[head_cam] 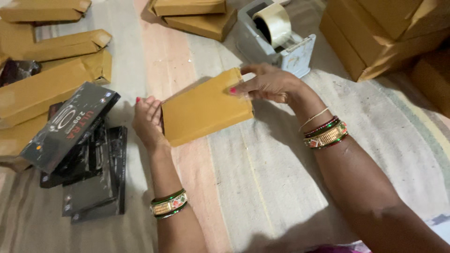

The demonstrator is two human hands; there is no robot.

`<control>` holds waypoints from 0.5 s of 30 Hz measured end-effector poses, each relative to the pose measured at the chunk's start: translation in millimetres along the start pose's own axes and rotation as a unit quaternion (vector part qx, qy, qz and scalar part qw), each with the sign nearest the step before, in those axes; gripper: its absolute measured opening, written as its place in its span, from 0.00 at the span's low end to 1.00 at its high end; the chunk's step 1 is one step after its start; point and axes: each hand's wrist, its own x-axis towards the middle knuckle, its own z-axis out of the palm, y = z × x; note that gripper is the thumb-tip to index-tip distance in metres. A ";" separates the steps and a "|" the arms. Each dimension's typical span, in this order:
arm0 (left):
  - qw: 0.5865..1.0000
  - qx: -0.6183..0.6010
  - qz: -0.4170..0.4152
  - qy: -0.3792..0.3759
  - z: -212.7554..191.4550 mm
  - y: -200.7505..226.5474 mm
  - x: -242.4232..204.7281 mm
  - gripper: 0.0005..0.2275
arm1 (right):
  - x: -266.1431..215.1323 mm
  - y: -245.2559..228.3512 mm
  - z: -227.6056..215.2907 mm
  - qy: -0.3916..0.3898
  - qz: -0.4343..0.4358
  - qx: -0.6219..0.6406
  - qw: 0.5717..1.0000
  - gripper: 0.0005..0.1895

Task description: The person opens a smartwatch box, places the watch and accessories inside, and then packs the box into a brown shipping envelope. They seal the envelope with tape and repeat the process with additional smartwatch boxes.

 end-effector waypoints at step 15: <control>1.000 -0.008 -0.003 0.018 14.3 17.9 -14.6 0.26 | -124.7 -74.6 -46.8 0.343 -0.619 -0.350 0.614 0.33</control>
